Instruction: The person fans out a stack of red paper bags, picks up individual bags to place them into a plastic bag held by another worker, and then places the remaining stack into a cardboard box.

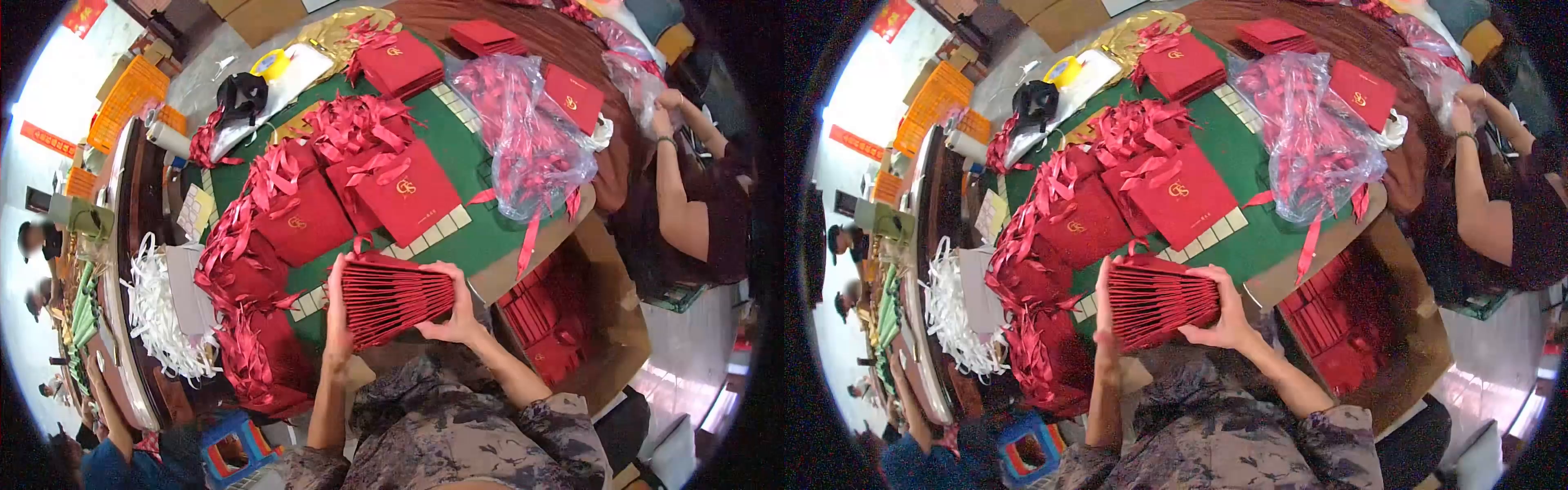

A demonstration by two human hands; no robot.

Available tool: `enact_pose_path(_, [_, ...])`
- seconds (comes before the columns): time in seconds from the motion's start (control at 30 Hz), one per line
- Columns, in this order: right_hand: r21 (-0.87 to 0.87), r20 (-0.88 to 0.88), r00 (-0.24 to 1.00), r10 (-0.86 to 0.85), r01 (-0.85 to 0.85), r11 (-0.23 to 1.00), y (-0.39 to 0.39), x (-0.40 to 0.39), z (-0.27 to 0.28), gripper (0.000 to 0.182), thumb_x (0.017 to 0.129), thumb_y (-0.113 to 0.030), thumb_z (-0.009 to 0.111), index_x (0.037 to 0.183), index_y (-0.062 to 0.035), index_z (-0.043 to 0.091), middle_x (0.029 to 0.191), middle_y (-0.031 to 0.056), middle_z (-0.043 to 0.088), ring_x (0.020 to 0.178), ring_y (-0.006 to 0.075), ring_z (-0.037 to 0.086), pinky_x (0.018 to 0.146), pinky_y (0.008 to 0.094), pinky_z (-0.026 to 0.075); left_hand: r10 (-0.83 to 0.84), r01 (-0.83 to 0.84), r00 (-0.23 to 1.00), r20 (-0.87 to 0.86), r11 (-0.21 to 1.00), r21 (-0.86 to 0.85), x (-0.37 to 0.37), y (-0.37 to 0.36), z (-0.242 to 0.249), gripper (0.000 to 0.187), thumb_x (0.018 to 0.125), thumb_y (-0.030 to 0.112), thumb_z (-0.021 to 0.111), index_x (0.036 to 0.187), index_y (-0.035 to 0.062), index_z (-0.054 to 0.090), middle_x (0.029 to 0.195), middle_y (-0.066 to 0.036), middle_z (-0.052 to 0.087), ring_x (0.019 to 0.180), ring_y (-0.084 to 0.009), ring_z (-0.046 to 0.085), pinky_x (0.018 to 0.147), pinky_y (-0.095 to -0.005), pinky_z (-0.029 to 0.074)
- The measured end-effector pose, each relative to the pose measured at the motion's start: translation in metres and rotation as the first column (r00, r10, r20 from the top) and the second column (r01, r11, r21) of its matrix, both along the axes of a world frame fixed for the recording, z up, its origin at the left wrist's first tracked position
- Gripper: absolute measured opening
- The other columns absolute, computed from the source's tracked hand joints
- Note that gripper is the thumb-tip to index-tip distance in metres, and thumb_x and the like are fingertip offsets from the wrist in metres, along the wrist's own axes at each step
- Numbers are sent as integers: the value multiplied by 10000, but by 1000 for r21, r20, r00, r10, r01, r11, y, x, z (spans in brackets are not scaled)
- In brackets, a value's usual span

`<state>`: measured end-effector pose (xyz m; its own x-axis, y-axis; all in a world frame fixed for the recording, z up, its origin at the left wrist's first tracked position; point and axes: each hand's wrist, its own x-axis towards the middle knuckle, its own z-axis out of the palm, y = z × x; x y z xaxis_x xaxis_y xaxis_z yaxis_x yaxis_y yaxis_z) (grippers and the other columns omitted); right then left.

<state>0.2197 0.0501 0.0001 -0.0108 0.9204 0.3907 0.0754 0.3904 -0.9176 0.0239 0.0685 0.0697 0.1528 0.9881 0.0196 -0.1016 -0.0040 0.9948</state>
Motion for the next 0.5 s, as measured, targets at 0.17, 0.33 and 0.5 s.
enact_pose_path(0.17, [58,-19,1000,7,-6,998,2,0,-7,858,582,-284,833,1281,-35,402,1226,136,544,1140,272,528,1088,480,266,-216,211,976,28,970,120,-25,-3,-10,1519,442,610,883,1488,-41,-5,1542,-188,117,1376,-289,265,1138,-419,192])
enact_pose_path(0.33, [14,-2,1000,19,-19,1000,1,3,-2,841,615,-332,833,1291,-40,425,1231,131,547,1172,320,509,1091,474,289,0,155,884,-468,943,293,-22,-2,-19,1296,488,440,912,1451,-37,186,1349,-193,365,1243,-343,383,1061,-434,296])
enact_pose_path(0.5, [-56,-4,999,39,-39,998,-5,8,8,937,639,-246,840,1393,-20,332,1343,165,445,1231,268,463,1069,409,316,44,177,867,-496,904,389,-22,6,-20,898,529,274,901,1236,8,415,1230,-164,431,1143,-308,443,1003,-431,353])
